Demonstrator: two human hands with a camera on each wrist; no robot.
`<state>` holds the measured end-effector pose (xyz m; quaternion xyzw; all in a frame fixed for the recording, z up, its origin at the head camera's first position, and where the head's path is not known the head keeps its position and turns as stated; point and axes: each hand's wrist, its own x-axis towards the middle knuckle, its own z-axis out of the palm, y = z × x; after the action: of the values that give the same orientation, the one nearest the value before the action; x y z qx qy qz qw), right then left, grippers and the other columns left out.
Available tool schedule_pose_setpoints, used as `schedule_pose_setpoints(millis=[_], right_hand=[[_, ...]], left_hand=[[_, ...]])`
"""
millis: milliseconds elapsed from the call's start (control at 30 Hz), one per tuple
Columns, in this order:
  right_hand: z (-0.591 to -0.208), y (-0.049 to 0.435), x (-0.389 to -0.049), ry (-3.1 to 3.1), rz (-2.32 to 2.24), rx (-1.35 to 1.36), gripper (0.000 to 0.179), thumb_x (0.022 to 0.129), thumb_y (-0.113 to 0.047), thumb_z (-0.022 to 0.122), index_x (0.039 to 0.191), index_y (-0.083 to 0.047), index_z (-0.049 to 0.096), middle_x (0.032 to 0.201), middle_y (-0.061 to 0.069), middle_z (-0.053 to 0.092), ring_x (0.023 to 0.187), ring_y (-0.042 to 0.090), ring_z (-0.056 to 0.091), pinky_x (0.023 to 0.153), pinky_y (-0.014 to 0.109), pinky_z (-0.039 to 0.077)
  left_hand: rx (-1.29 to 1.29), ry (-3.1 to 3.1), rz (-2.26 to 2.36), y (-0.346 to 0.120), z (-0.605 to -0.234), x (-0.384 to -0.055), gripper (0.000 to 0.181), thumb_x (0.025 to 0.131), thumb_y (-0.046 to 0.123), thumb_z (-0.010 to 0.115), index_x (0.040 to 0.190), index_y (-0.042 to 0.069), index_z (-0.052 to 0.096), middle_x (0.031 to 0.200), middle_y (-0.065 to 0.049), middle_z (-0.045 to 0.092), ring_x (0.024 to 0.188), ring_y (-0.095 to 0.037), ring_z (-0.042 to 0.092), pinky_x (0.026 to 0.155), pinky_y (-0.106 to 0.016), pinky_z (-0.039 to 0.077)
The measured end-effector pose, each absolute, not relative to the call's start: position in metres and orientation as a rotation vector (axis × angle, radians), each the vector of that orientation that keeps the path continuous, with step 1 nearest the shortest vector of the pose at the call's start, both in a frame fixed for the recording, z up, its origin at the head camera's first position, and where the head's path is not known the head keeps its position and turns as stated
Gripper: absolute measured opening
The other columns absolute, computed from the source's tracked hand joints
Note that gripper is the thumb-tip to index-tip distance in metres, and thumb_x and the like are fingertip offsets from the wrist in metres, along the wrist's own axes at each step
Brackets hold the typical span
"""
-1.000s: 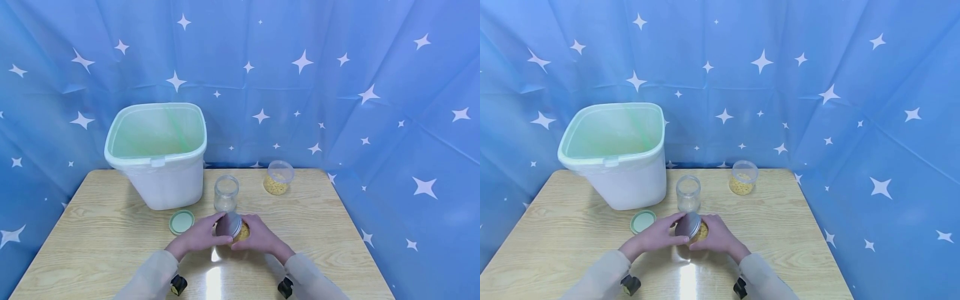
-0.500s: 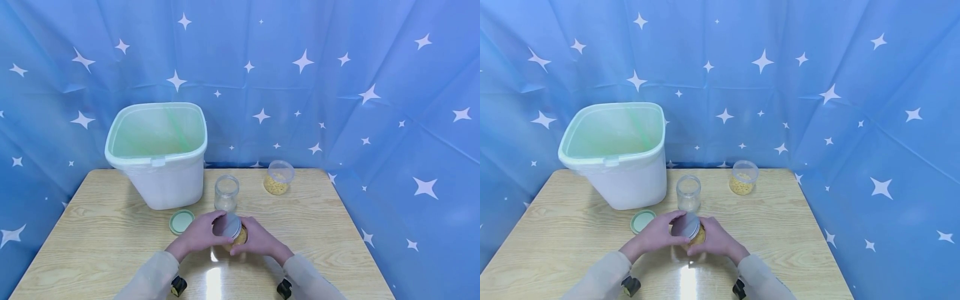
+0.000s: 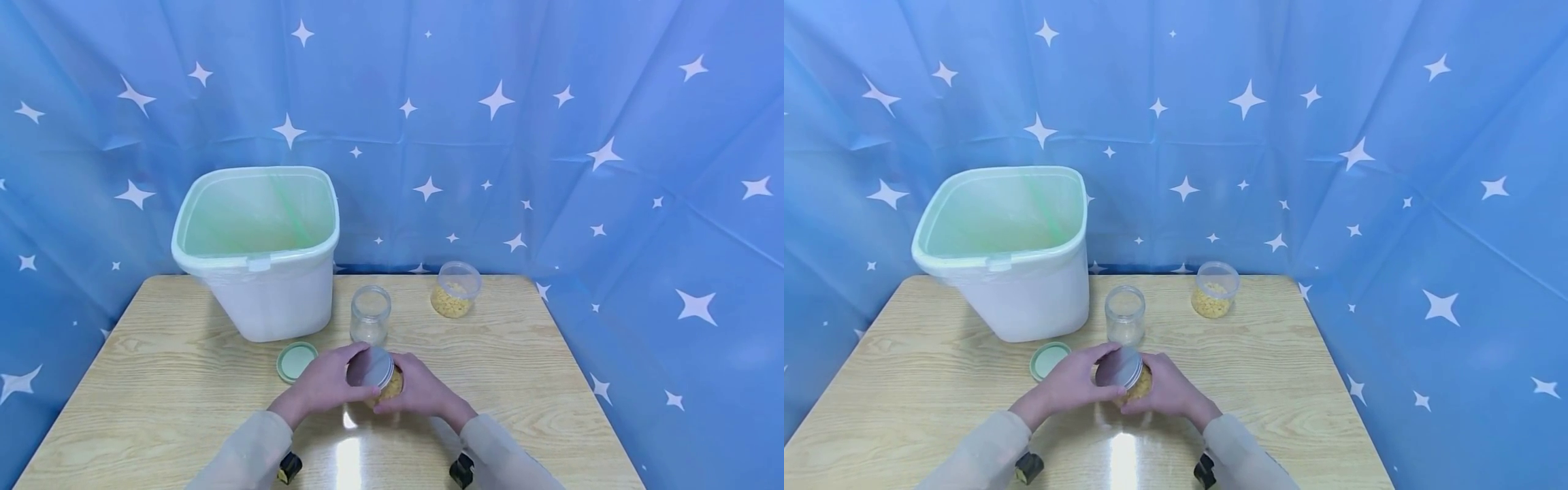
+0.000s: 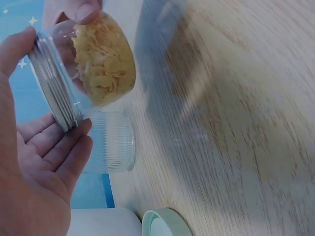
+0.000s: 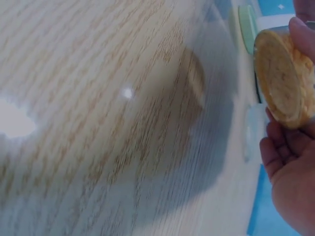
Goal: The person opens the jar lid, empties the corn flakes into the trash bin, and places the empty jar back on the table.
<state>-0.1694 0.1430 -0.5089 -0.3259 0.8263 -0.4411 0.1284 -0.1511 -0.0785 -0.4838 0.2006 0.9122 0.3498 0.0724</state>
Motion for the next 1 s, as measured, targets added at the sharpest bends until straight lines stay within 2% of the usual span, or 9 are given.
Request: schedule_pose_setpoints(millis=[200,533,1000], right_hand=[[-0.511,0.142,-0.169,2.536,-1.220,-0.939,0.065,0.063,-0.033,0.090,0.120,-0.034,0.059,0.102,-0.018,0.067,0.090,0.002,0.060,0.084,0.023,0.050],[-0.512,0.140,-0.165,2.629,-1.133,-0.845,0.068,0.058,-0.040,0.091,0.119,-0.035,0.061,0.101,-0.022,0.066,0.090,0.002,0.059,0.084,0.023,0.050],[-0.512,0.138,-0.157,2.748,-1.010,-0.762,0.073,0.059,-0.049,0.088,0.124,-0.029,0.061,0.101,-0.019,0.065,0.090,0.004,0.056,0.079,0.021,0.049]], left_hand=[[0.646,2.870,0.943,-0.078,-0.484,-0.149,0.087,0.074,0.068,0.069,0.145,0.023,0.047,0.137,0.005,0.059,0.118,-0.012,0.059,0.094,-0.035,0.052],[0.643,2.930,0.841,-0.076,-0.484,-0.148,0.080,0.069,0.070,0.071,0.135,0.026,0.056,0.127,0.008,0.065,0.109,-0.010,0.061,0.086,-0.032,0.053],[0.661,2.983,0.815,-0.075,-0.486,-0.149,0.080,0.066,0.073,0.071,0.129,0.024,0.061,0.109,0.009,0.070,0.094,-0.006,0.062,0.077,-0.027,0.053]])
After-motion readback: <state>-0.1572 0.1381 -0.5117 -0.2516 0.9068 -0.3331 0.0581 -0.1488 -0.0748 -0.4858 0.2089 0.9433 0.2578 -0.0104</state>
